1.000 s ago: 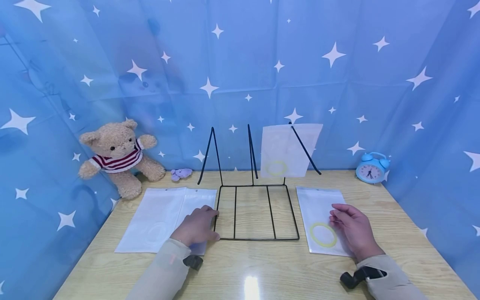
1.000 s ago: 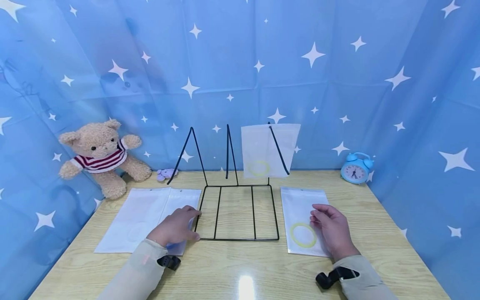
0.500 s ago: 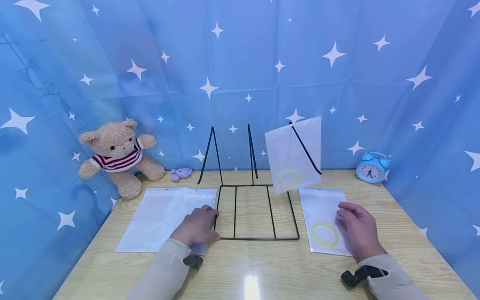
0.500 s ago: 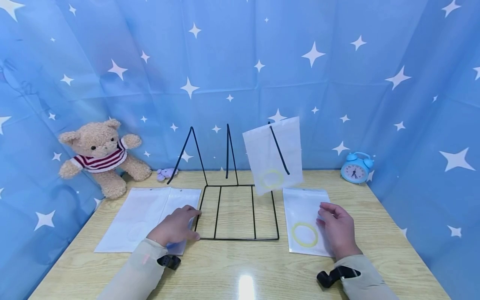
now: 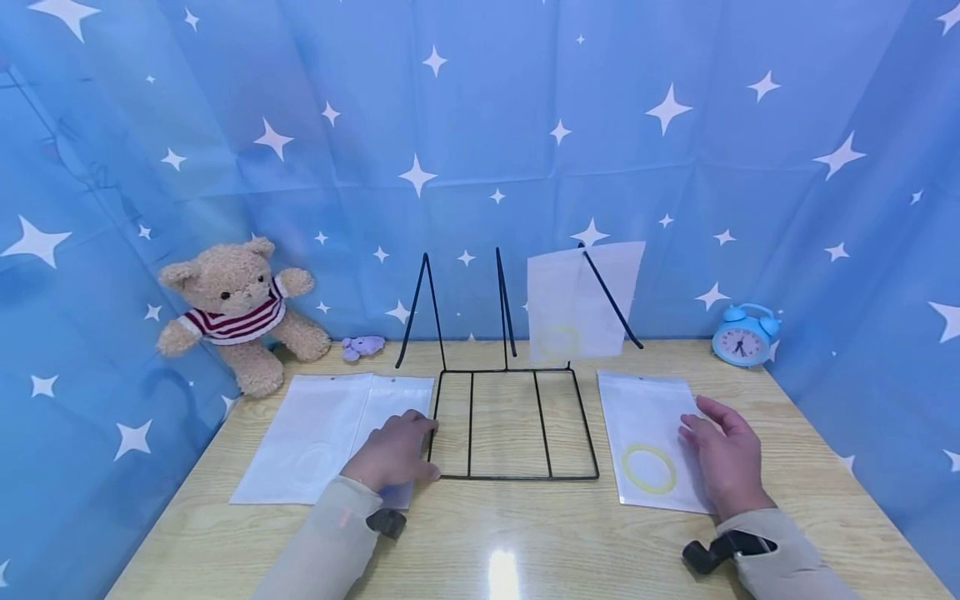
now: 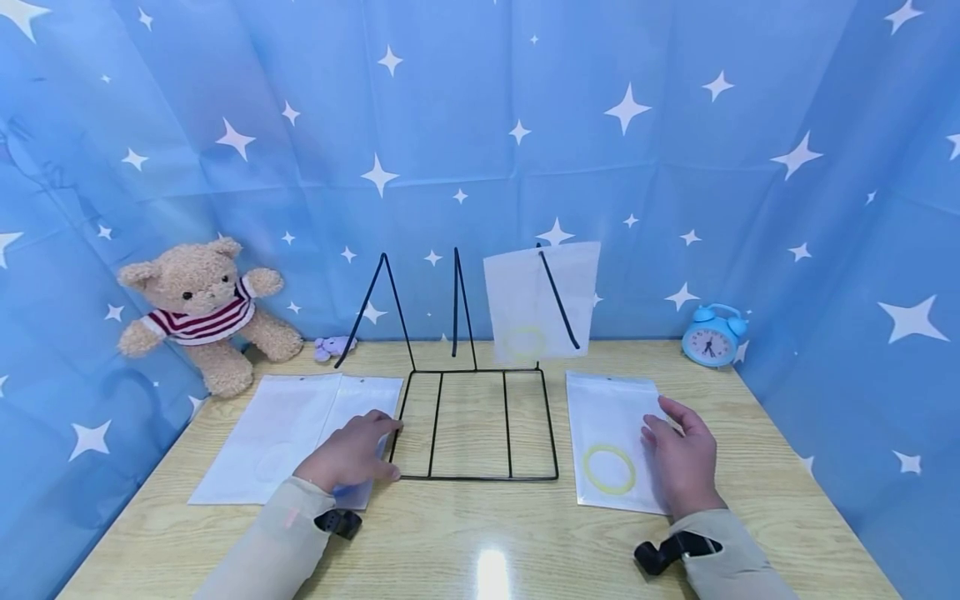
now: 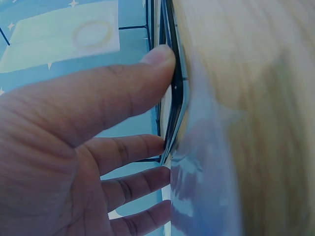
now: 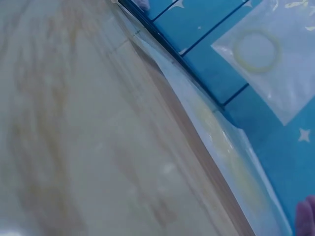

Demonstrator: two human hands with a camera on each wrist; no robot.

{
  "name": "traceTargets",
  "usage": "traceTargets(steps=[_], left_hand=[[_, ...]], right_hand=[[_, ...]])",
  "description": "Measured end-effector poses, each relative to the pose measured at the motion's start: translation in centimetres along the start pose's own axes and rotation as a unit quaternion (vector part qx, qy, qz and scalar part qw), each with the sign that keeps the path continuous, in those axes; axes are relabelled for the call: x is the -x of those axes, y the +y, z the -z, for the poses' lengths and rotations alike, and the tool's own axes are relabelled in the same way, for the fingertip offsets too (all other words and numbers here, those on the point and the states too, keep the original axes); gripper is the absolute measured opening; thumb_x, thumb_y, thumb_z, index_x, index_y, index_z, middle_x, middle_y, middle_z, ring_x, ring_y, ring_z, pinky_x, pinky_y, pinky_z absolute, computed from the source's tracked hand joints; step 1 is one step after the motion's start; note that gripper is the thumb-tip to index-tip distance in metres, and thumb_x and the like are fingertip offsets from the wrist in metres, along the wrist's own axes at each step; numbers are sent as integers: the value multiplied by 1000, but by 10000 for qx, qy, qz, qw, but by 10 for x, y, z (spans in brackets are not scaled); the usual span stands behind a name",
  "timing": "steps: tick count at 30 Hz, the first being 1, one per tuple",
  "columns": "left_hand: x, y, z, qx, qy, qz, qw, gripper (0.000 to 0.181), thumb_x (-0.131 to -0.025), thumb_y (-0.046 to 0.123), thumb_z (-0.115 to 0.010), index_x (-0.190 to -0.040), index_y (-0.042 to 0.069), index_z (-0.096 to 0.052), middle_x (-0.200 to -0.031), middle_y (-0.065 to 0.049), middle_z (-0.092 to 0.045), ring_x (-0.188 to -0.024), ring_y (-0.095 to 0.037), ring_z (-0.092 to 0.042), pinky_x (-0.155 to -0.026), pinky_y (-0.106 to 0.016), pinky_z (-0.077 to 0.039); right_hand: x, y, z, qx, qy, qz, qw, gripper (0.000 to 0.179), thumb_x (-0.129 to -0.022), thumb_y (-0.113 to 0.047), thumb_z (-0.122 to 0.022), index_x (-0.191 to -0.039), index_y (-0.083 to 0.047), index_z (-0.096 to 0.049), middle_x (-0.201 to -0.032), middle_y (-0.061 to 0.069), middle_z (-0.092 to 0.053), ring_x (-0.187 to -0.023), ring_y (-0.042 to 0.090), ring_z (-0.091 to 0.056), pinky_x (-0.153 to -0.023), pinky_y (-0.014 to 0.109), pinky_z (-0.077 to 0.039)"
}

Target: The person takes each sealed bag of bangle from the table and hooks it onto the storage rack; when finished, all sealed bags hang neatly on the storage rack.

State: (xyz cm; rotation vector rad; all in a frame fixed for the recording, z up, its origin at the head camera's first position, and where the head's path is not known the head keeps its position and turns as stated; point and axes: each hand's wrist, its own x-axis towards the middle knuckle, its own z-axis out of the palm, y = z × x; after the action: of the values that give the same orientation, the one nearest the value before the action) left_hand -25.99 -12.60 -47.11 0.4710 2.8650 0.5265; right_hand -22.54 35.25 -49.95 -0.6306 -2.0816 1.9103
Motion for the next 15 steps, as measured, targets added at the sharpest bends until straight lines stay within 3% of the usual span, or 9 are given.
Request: traceTargets(steps=[4,7,11,14,15], left_hand=[[0,0,0,9,1,-7,10000,77,-80,32,-90,-147,9,-61,-147,-15,-57,-133,-41,-54,-104,-66,-47],[0,0,1,5,-3,12,10000,77,-80,33,-90,-147,9,-61,-147,-15,-57,-134,-41,-54,-105,-66,-47],[-1,0,1,-6,-8,37,10000,77,-80,32,-90,-147,10,-61,-147,-15,-57,-134,-41,-54,-105,-65,-47],[0,1,1,-13,-2,41,10000,77,-80,33,-90,-147,10,-61,-147,-14,-57,-134,-41,-54,-105,-66,-47],[0,1,1,-18,-1,45,10000,77,-80,33,-90,-147,10,-61,-147,-14,-57,-134,-41,-54,-105,-66,-47]], right_hand=[[0,0,4,530,301,131,9981,54,-107,-32,-60,-158,-15,-49,-163,8,-41,-101,-3,-63,-78,7,-53],[-2,1,7,1047,483,130,9932,55,-108,-38,-57,-159,-18,-48,-164,7,-43,-114,7,-63,-81,9,-52],[-5,1,10,1294,679,30,9893,56,-108,-40,-56,-159,-19,-47,-166,6,-42,-141,24,-53,-104,27,-52],[-7,0,11,1283,774,-45,9887,57,-107,-40,-57,-159,-18,-48,-167,6,-42,-147,28,-49,-115,42,-47],[-7,0,11,1288,799,-70,9884,57,-107,-40,-57,-159,-18,-48,-166,6,-43,-147,28,-49,-115,42,-47]])
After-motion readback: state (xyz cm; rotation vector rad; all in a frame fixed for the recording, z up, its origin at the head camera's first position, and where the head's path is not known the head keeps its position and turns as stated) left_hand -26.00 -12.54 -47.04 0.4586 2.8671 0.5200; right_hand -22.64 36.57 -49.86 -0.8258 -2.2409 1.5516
